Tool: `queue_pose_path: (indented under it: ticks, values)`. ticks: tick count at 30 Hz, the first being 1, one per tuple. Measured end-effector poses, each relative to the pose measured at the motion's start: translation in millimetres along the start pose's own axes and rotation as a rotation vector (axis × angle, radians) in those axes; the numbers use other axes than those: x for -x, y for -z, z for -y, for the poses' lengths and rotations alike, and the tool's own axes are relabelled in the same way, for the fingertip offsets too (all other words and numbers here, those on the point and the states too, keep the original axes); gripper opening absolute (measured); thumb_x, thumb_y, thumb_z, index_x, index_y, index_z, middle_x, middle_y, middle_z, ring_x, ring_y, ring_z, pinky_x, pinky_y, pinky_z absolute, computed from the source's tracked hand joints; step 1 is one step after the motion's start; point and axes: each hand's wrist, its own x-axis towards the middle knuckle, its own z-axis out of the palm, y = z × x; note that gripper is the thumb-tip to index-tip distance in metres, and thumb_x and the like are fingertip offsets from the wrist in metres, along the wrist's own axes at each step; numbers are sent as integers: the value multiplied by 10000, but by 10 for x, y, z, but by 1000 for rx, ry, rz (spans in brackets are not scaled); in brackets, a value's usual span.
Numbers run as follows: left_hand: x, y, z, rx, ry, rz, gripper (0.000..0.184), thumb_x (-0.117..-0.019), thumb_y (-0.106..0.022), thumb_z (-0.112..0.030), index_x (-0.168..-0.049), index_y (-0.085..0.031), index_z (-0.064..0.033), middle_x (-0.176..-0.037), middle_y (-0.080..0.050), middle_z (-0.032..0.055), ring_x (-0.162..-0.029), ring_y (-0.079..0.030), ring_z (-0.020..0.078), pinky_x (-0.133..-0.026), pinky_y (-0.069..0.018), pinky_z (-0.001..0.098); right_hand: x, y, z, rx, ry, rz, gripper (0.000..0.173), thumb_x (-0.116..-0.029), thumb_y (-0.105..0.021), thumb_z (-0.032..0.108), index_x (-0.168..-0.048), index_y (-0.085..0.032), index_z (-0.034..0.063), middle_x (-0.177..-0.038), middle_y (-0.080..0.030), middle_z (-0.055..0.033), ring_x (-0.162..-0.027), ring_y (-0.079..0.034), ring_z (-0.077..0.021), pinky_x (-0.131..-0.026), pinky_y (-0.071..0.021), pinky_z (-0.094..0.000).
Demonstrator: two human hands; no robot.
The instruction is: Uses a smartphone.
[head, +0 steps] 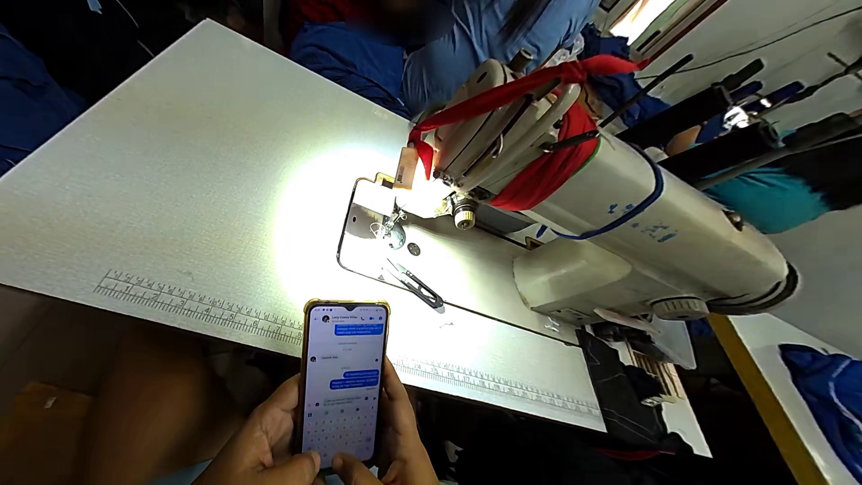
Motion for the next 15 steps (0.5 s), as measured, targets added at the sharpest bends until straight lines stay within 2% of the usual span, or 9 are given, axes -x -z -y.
queue_pose_path:
  ticks: [3, 6, 9, 15]
  values:
    - [-2, 3, 14, 16, -7, 2, 674, -867, -498, 171, -1465, -358, -106, -1365, -624, 78, -1159, -675, 221, -799, -636, 365, 0, 19, -2, -33, -2, 17, 963, -858, -631, -121, -1561, 27, -133, -1541, -378, -253, -1329, -555, -225, -1054, -546, -390]
    - [2, 12, 15, 14, -7, 4, 664, -875, -492, 163, -1465, -359, -111, -1361, -627, 87, -1144, -683, 235, -772, -642, 369, 2, 71, 37, -93, -44, 56, 862, -906, -529, -98, -1566, 26, -110, -1512, -432, -205, -1262, -600, -219, -951, -593, -400]
    - [4, 17, 20, 43, 0, 15, 654, -882, -486, 167, -1460, -358, -112, -1362, -622, 104, -1120, -692, 258, -766, -645, 384, 5, 114, 49, -166, -76, 81, 804, -926, -447, -110, -1580, 19, -73, -1490, -464, -178, -1221, -627, -236, -894, -614, -427]
    - [-5, 19, 19, 47, 1, 34, 665, -883, -487, 164, -1474, -348, -107, -1376, -613, 106, -1134, -687, 256, -777, -644, 387, 9, 117, 55, -173, -80, 74, 811, -922, -457, -114, -1572, 26, -79, -1487, -463, -176, -1219, -630, -230, -890, -617, -420]
